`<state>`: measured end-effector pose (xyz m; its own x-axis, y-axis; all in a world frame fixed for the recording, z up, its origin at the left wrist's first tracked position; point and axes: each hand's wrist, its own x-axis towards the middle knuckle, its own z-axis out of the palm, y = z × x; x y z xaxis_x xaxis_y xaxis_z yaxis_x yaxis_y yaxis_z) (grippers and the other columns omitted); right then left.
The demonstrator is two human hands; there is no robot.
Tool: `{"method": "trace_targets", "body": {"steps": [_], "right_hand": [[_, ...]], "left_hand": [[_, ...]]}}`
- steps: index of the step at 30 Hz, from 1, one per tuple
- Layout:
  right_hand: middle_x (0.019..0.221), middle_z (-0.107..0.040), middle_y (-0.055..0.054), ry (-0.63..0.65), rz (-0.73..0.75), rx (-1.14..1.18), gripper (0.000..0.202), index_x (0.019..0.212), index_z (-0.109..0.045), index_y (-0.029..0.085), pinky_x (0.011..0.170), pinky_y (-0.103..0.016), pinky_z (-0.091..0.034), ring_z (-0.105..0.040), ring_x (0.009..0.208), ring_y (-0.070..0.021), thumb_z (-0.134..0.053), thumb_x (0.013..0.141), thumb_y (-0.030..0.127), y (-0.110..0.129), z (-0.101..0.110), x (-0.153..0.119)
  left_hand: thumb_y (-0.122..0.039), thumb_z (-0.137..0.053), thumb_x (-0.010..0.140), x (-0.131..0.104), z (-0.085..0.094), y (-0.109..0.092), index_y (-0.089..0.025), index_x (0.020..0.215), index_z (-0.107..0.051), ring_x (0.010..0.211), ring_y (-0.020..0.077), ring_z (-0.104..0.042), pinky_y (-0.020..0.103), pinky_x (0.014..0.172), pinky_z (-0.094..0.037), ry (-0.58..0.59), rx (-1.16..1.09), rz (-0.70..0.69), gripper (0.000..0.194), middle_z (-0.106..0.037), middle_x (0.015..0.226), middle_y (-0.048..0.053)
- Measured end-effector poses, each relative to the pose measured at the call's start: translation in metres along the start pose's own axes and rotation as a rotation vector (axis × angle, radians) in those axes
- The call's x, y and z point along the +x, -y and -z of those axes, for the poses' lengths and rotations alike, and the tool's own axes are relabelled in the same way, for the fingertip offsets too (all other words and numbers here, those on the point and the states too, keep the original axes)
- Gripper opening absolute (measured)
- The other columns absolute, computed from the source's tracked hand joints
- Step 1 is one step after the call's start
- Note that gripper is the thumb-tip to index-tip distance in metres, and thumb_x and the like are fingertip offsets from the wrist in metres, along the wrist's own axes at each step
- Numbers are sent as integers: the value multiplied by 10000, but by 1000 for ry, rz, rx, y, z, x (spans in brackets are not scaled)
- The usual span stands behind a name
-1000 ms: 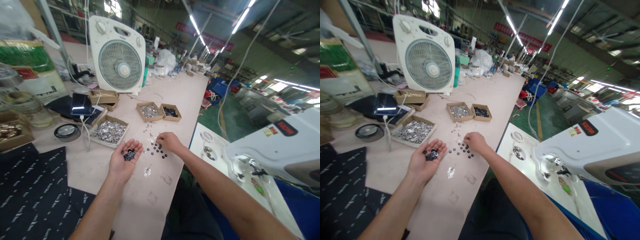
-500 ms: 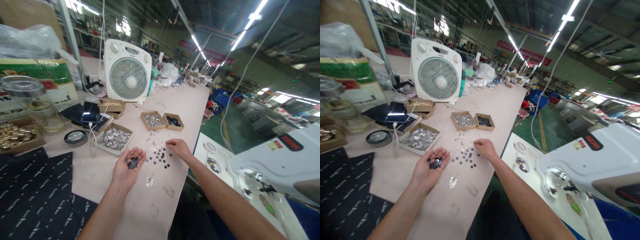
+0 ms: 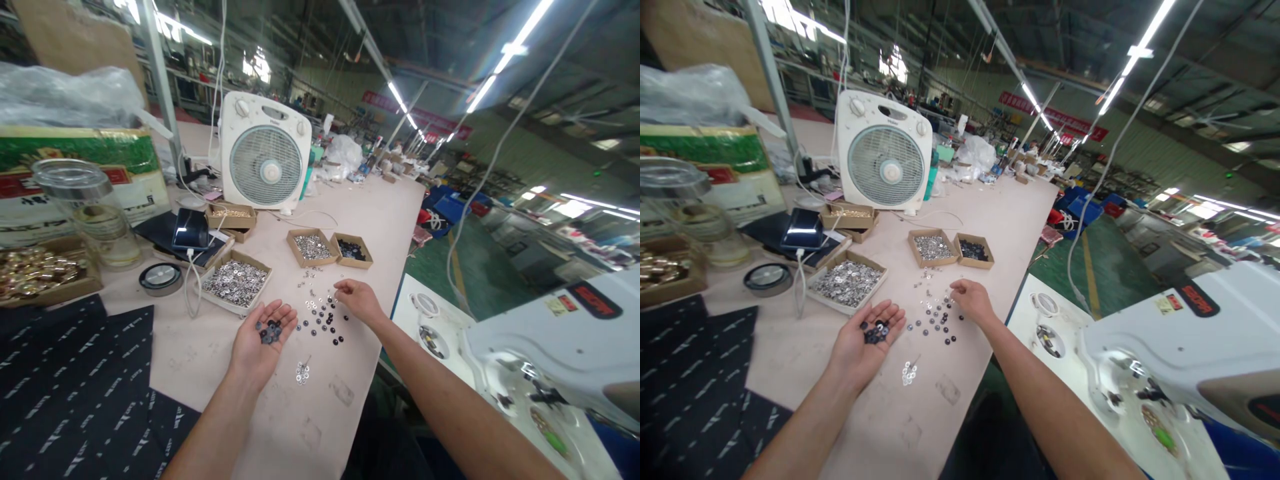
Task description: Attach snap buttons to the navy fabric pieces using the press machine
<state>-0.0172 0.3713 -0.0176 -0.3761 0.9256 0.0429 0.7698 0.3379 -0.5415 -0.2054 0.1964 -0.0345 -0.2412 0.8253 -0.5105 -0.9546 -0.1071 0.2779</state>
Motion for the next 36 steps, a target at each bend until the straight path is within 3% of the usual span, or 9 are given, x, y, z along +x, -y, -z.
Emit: {"method": "trace_targets", "body": {"steps": [4,11,16,21,27,32,36], "right_hand": [[855,-748,-22,-21,-6,-25,171,922,-746,198,752,-279,-488,-678,779,-175,-633,804,246,-2,3,-2],[945,-751,-22,95,-10,-310,154,841,-776,242,689,-258,-428,-658,859,-190,-650,809,323,6,-1,-5],[820,-751,-14,147,-93,-346,152,807,-782,249,607,-243,-398,-663,780,-185,-682,777,361,11,-4,1],[806,-747,-26,195,-137,-346,103,761,-774,231,621,-246,-406,-652,757,-190,-717,715,303,17,-5,10],[702,-717,-40,230,-174,-183,47,633,-730,186,585,-244,-397,-626,682,-181,-733,651,229,15,1,17],[648,-696,-42,195,-232,98,132,716,-692,146,540,-206,-406,-600,595,-131,-680,727,277,-8,7,11],[538,-647,-21,170,-271,278,116,730,-656,141,464,-194,-365,-553,491,-112,-677,709,253,-21,2,4]], "left_hand": [[-226,-522,914,2,3,1,-77,934,-682,912,260,-708,402,837,-599,10,-3,1,220,-710,919,156],[-226,-525,914,0,1,1,-70,934,-677,906,268,-708,402,834,-598,-7,10,0,219,-707,906,159],[-225,-526,914,0,0,1,-58,939,-671,893,271,-710,399,834,-597,-6,-10,12,223,-707,897,163],[-232,-534,914,1,0,1,-53,936,-669,885,272,-712,393,831,-598,-1,-27,15,226,-708,896,166],[-225,-526,913,-1,-2,1,-55,939,-669,875,273,-714,395,825,-599,-7,-26,13,223,-709,891,166],[-229,-542,907,0,-1,0,-60,931,-670,886,274,-712,396,835,-596,0,-24,12,213,-708,896,165],[-235,-550,906,1,-1,1,-59,937,-670,884,273,-711,395,836,-595,4,-15,13,215,-708,895,165]]}}
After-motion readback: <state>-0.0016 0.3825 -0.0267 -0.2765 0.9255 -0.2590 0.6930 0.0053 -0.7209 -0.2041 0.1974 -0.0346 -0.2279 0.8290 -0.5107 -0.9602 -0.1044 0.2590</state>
